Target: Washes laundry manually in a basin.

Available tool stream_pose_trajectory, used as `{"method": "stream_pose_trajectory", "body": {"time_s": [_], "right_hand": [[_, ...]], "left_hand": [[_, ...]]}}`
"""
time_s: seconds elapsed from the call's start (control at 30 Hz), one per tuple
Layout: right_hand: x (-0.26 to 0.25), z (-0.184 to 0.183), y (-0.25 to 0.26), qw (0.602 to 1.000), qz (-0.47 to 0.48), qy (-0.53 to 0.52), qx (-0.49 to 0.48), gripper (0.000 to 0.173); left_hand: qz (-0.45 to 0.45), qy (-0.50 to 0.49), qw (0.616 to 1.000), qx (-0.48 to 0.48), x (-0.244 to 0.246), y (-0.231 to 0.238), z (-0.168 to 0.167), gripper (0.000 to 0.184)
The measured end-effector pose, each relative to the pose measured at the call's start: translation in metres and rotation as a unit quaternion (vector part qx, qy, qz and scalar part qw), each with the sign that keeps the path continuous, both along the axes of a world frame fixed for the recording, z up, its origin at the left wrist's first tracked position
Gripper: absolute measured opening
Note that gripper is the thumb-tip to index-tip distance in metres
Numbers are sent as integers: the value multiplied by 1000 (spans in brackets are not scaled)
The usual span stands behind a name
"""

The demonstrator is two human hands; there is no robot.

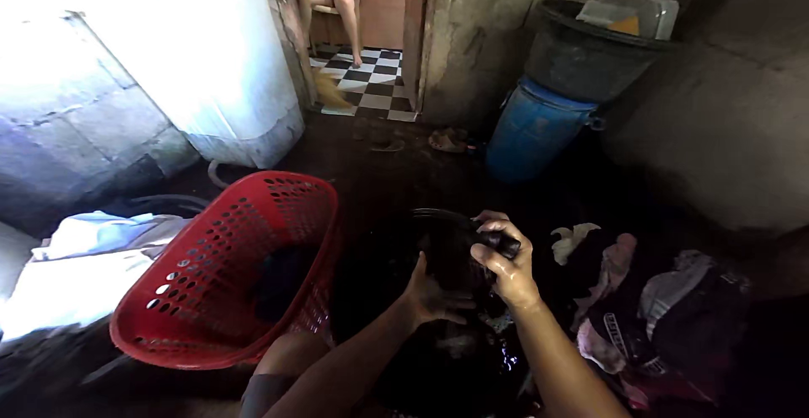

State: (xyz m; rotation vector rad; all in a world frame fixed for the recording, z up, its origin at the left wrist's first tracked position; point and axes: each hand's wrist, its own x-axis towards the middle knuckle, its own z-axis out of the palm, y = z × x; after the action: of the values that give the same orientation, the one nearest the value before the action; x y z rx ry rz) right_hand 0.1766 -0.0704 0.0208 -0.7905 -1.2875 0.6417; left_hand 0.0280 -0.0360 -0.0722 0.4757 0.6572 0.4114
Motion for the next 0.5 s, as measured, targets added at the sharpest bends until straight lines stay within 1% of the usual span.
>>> {"method": "stream_pose_trajectory", "body": {"time_s": [0.03,0.07,0.13,0.17,0.2,0.23,0.27,0.3,0.33,0.37,0.43,0.5], "right_hand": [[-2,3,-3,999,36,-8,10,16],[-3,4,-5,997,74,-16,21,18],[-5,6,-10,989,139,-24,33,22],[-3,8,-12,986,163,-26,34,22],[-1,9,-14,983,179,-27,31,23],[3,9,-15,982,185,-23,24,22],[6,8,-15,984,177,-7,14,22],[8,6,-16,987,158,25,-2,20],[10,3,-15,988,133,73,-26,20],[10,0,-14,983,106,136,-57,21],[10,-3,-9,953,62,264,-139,22],[11,-4,-3,908,59,349,-223,15]], "left_hand": [[24,-59,998,1,2,-1,3,111],[54,-127,990,14,2,2,4,107],[84,-263,959,70,-2,17,4,91],[87,-292,948,89,-6,26,7,82],[92,-295,946,92,-10,31,13,74],[107,-282,949,88,-14,35,20,66],[139,-248,955,80,-17,34,30,57],[188,-188,962,67,-19,32,46,46],[249,-114,960,58,-20,30,63,35],[304,-48,949,71,-19,28,77,26],[384,61,908,155,-15,25,94,8],[419,121,858,272,-9,16,98,20]]}}
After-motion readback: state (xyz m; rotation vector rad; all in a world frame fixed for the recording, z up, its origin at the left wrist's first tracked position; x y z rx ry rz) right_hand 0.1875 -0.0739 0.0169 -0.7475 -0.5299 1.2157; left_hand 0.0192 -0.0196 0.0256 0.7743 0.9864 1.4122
